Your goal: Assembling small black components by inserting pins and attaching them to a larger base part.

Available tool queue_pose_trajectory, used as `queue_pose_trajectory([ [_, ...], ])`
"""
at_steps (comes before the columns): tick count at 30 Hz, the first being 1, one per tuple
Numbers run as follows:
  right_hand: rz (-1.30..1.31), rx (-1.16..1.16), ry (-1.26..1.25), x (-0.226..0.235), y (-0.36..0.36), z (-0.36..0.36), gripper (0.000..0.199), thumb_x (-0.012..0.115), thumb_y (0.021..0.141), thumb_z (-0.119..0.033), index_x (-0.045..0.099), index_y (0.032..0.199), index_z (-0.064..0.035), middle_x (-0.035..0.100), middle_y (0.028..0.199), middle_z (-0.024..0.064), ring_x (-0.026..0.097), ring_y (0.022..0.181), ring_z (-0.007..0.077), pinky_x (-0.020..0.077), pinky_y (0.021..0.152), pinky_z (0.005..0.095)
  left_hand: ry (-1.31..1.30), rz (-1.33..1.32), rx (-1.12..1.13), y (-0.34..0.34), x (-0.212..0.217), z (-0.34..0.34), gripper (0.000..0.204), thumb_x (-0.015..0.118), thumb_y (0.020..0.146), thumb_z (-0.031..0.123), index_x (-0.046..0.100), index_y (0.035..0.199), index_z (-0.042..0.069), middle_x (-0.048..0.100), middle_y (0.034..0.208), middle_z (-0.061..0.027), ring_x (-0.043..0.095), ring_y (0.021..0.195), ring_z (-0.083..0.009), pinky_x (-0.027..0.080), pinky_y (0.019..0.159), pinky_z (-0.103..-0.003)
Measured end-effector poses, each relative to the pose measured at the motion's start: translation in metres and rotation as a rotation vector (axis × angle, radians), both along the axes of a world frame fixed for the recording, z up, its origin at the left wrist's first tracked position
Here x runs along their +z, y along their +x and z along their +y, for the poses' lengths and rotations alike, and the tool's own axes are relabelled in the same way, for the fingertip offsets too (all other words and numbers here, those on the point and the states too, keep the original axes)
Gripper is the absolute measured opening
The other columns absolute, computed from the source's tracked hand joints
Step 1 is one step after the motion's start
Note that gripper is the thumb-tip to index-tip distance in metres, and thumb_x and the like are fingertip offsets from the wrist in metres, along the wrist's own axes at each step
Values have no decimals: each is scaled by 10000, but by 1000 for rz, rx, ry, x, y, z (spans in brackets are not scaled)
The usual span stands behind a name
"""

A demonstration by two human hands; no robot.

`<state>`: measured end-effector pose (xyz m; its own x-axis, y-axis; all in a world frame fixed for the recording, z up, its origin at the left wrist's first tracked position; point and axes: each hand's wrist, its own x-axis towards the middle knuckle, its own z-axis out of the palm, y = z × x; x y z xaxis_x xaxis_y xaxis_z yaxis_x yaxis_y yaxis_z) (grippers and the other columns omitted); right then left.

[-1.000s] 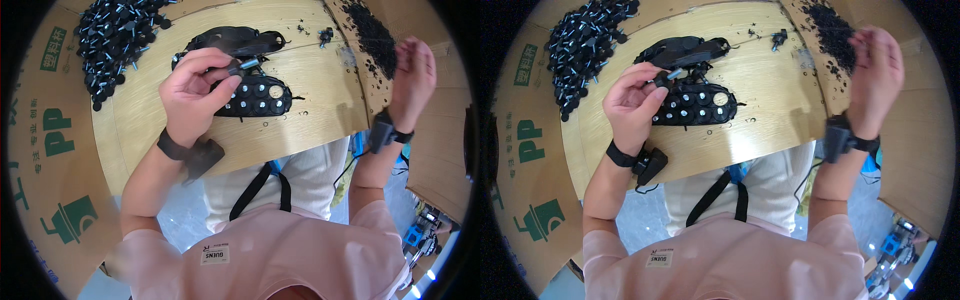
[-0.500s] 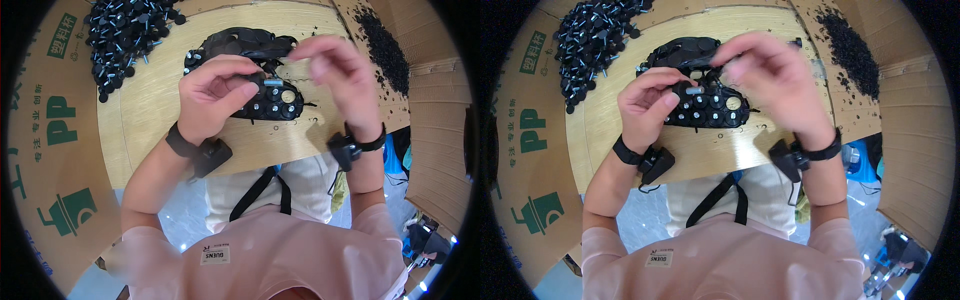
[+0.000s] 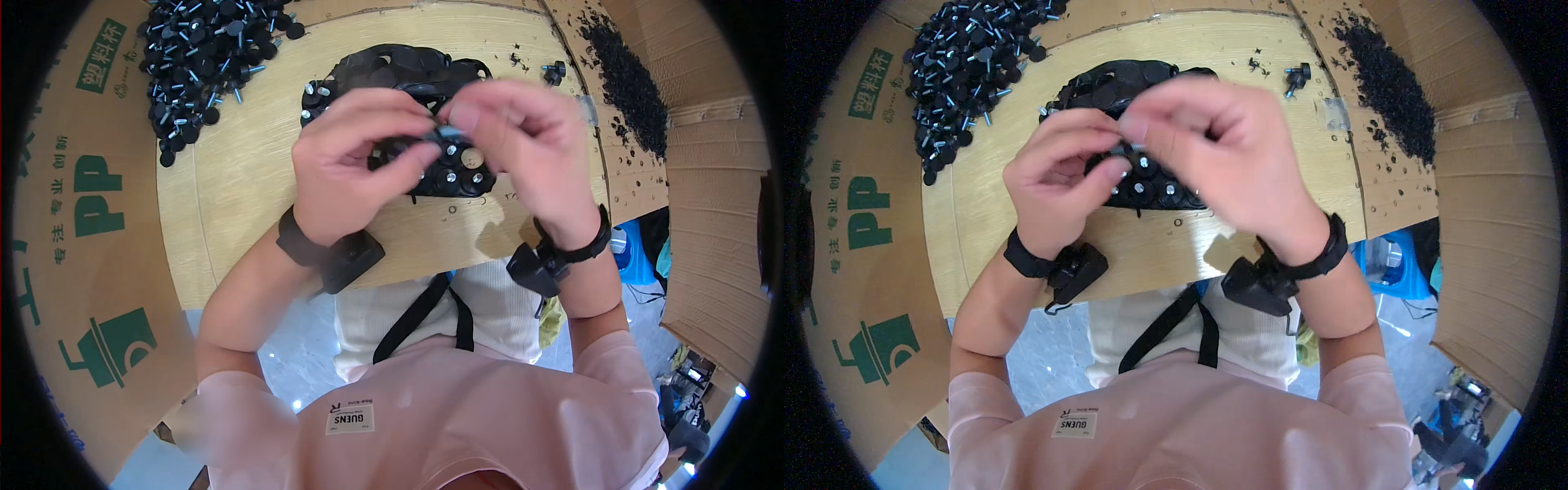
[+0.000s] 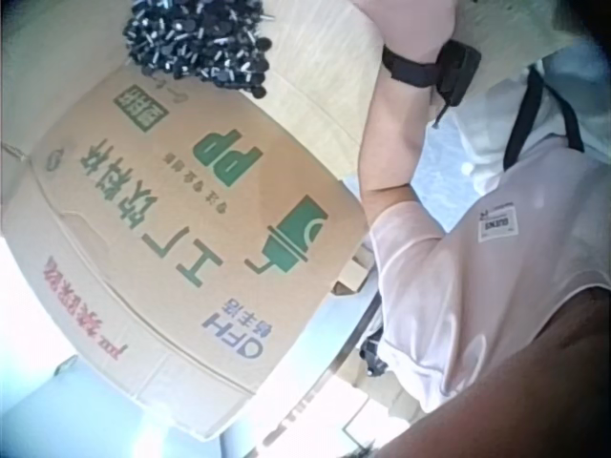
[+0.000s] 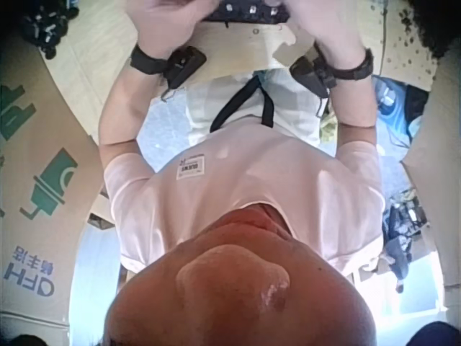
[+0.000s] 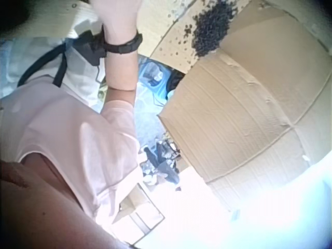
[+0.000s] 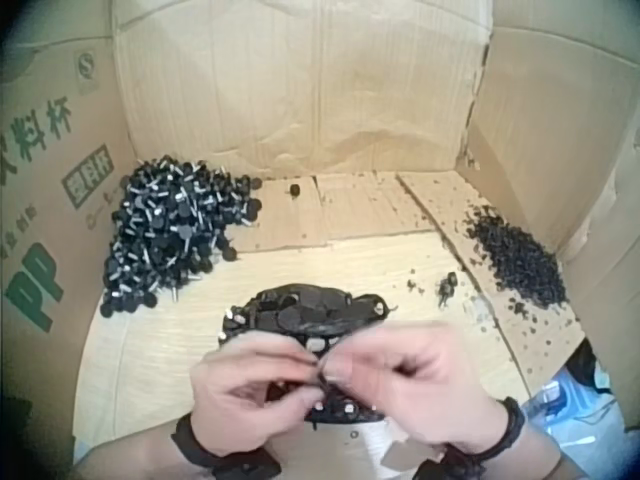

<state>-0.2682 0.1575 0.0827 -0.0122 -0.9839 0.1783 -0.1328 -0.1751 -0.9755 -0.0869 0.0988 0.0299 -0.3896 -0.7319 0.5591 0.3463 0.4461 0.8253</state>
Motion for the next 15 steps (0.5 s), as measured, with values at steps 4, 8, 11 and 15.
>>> queue_pose_trajectory([
  [4, 147, -31, 38, -16, -4, -7, 72, 660, 868, -76, 679, 891, -10, 561, 588, -8, 435, 524, 28, 346, 480, 210, -1, 78, -89, 6, -3, -3, 286, 662, 759, -167, 636, 1023, -60, 576, 1134, -138, 616, 995, -183, 534, 875, -290],
  [8, 116, 188, 124, -13, -1, 7, 100, 660, 870, -90, 672, 925, -8, 600, 652, 0, 484, 553, 46, 374, 506, 208, 112, 92, 49, 0, -7, -2, 273, 666, 765, -154, 640, 1019, -59, 577, 1137, -139, 615, 992, -186, 532, 874, -298],
  [11, -229, 237, 239, -3, -7, 8, 124, 634, 896, -93, 670, 955, 10, 621, 700, -17, 487, 563, 39, 377, 521, 189, 14, -13, 100, -3, -5, 2, 268, 700, 740, -126, 660, 993, -48, 599, 1104, -134, 623, 963, -188, 530, 834, -296],
  [15, -636, 203, 204, -6, -9, 0, 175, 614, 909, -95, 682, 1025, 17, 637, 738, -22, 490, 576, 21, 381, 526, 173, -234, -185, 118, -1, -1, 2, 294, 765, 671, -86, 689, 947, -24, 644, 1021, -122, 634, 916, -200, 518, 784, -296],
])
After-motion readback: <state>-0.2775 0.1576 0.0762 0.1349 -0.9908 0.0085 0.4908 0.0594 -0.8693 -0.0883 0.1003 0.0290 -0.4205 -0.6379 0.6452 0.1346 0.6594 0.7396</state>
